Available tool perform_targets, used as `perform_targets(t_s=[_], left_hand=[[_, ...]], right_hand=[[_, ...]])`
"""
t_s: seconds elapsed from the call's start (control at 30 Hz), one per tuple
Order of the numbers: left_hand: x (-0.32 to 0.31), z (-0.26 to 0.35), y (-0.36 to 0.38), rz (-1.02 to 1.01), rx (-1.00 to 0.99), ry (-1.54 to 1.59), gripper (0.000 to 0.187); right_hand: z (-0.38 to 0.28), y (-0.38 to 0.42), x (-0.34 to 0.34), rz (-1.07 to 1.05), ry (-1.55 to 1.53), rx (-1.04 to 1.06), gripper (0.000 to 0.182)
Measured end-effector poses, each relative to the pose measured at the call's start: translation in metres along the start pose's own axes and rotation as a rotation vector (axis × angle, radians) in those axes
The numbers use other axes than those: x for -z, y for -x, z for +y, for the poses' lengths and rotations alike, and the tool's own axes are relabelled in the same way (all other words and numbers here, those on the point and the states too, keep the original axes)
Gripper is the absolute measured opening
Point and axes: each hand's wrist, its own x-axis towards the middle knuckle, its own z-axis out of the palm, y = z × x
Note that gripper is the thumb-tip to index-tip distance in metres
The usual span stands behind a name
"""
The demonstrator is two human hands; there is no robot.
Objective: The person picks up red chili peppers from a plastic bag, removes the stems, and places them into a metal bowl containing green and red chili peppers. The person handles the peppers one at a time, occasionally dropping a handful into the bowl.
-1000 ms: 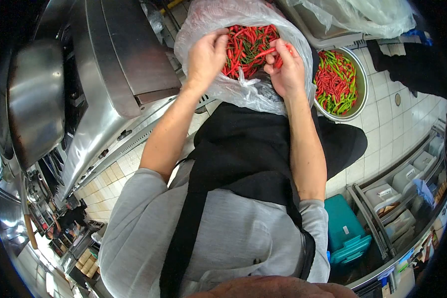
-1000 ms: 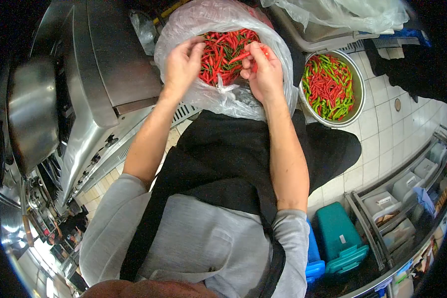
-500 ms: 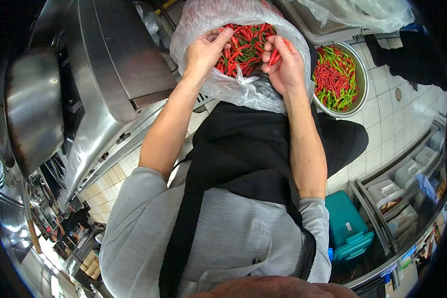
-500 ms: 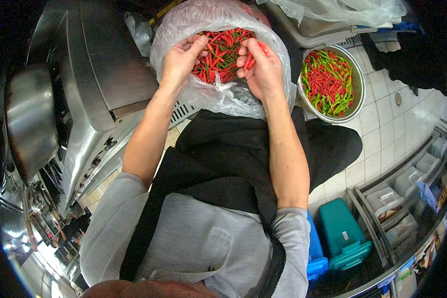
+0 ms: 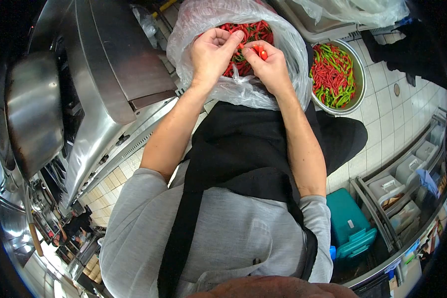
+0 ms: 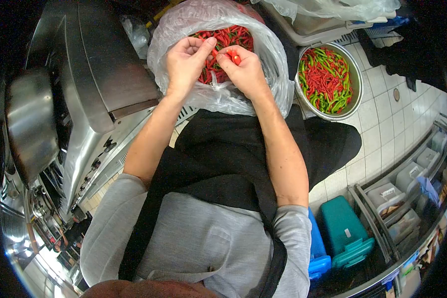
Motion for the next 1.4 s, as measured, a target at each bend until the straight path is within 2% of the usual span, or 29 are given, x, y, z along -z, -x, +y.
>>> perform_targets(t_s=[0.03, 0.1, 0.17, 0.2, 0.27, 0.4, 0.53, 0.6, 0.63, 0.67, 0.73, 0.77, 0.8, 0.87, 0.97, 1.1, 1.23, 1.37, 1.4], left_hand=[[-0.001, 0.0, 0.002, -0.005, 0.008, 0.056, 0.025], [0.0, 0.002, 0.001, -0.013, 0.016, 0.114, 0.026], [0.008, 0.006, -0.008, -0.219, 0.251, 0.034, 0.027], [0.012, 0.008, -0.012, -0.215, 0.252, 0.035, 0.027], [0.018, 0.01, -0.026, -0.382, 0.492, 0.043, 0.027], [0.022, 0.004, -0.035, -0.574, 0.489, -0.047, 0.032], [0.021, 0.007, -0.033, -0.552, 0.484, -0.074, 0.038], [0.022, 0.012, -0.024, -0.302, 0.328, -0.132, 0.041], [0.024, -0.007, -0.032, -0.202, 0.353, -0.073, 0.044], [0.03, -0.013, -0.035, -0.2, 0.351, -0.074, 0.044], [0.036, -0.006, -0.038, -0.066, 0.423, -0.3, 0.045], [0.039, -0.026, -0.045, -0.045, 0.394, -0.309, 0.043], [0.037, -0.022, -0.042, -0.047, 0.395, -0.312, 0.043], [0.034, -0.014, -0.034, -0.122, 0.238, -0.036, 0.036], [0.033, 0.0, -0.024, -0.133, 0.141, -0.195, 0.028], [0.017, 0.018, -0.008, -0.265, 0.197, 0.03, 0.022], [0.008, 0.015, -0.008, -0.25, 0.243, 0.086, 0.021], [0.006, 0.015, -0.009, -0.246, 0.206, 0.025, 0.022], [0.006, 0.012, -0.009, -0.259, 0.207, 0.117, 0.023]], right_hand=[[0.003, -0.001, 0.0, 0.0, 0.0, 0.0, 0.015], [0.012, -0.003, 0.0, 0.005, 0.108, 0.156, 0.015], [0.019, -0.001, 0.0, -0.011, 0.143, 0.197, 0.015], [0.018, -0.001, -0.001, -0.028, 0.176, 0.241, 0.016], [0.015, 0.0, 0.0, -0.049, 0.203, 0.232, 0.015], [0.016, 0.0, -0.002, -0.114, 0.206, 0.257, 0.015], [0.014, 0.0, 0.0, -0.106, 0.278, 0.226, 0.016], [0.02, -0.005, 0.0, -0.036, 0.196, 0.262, 0.018], [0.02, -0.004, -0.001, -0.016, 0.175, 0.27, 0.02], [0.02, -0.004, -0.001, -0.018, 0.173, 0.272, 0.02], [0.016, -0.003, 0.001, -0.018, 0.222, 0.191, 0.021], [0.015, -0.005, 0.003, -0.015, 0.221, 0.191, 0.021], [0.014, -0.006, 0.004, 0.002, 0.241, 0.163, 0.023], [0.015, -0.007, 0.003, 0.015, 0.261, 0.135, 0.025], [0.017, -0.007, 0.002, 0.066, 0.232, 0.167, 0.029], [0.021, -0.011, 0.002, 0.082, 0.21, 0.16, 0.026], [0.021, -0.011, 0.005, -0.002, 0.086, 0.086, 0.025], [0.009, -0.006, 0.002, -0.042, 0.063, 0.041, 0.026], [0.01, -0.007, 0.004, -0.039, 0.011, 0.009, 0.026]])
